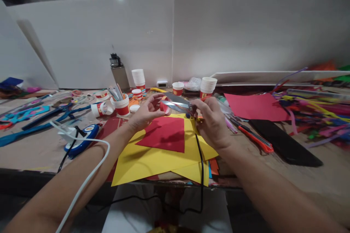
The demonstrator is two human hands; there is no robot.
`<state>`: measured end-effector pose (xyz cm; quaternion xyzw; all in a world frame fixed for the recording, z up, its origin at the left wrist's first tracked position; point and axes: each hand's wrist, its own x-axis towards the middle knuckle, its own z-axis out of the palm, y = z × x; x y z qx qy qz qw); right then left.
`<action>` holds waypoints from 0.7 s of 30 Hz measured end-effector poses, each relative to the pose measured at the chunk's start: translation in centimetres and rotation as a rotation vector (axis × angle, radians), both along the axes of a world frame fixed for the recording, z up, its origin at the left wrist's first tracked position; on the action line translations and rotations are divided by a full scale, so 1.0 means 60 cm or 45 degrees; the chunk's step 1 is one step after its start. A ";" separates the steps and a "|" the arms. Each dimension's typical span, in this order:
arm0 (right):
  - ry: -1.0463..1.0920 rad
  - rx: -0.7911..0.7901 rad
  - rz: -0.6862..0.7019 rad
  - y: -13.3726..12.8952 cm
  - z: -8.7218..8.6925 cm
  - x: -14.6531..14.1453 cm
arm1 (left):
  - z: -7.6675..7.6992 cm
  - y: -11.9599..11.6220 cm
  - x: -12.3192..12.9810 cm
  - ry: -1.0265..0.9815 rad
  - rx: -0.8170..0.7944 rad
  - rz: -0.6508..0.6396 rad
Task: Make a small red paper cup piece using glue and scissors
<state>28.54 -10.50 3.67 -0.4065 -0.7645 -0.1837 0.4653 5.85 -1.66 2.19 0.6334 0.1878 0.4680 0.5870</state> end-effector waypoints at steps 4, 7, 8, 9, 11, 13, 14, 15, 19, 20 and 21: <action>-0.091 0.132 -0.145 -0.005 0.007 0.006 | 0.002 -0.005 0.003 0.005 0.012 0.072; -0.102 0.148 -0.226 -0.007 0.009 0.005 | 0.002 -0.009 0.005 0.013 -0.016 0.083; -0.107 0.123 -0.228 -0.007 0.009 0.004 | 0.002 -0.011 0.006 0.011 -0.036 0.076; -0.113 0.093 -0.221 -0.006 0.009 0.002 | 0.003 -0.013 0.007 0.000 -0.063 0.058; -0.113 0.037 -0.197 -0.006 0.008 -0.001 | 0.003 -0.015 0.007 -0.055 -0.144 -0.015; -0.088 0.006 -0.179 -0.005 0.008 -0.003 | 0.003 -0.015 0.008 -0.145 -0.240 -0.092; -0.084 -0.024 -0.162 -0.005 0.007 -0.004 | 0.002 -0.014 0.008 -0.190 -0.281 -0.121; -0.083 -0.064 -0.145 -0.005 0.007 -0.004 | 0.002 -0.012 0.007 -0.227 -0.317 -0.136; -0.106 -0.145 -0.234 -0.001 0.003 -0.003 | -0.003 -0.007 0.006 -0.273 -0.396 -0.144; -0.115 -0.112 -0.298 0.001 0.002 -0.003 | -0.004 -0.008 0.006 -0.263 -0.398 -0.143; -0.126 -0.074 -0.356 0.003 0.002 -0.002 | -0.005 -0.009 0.006 -0.242 -0.394 -0.151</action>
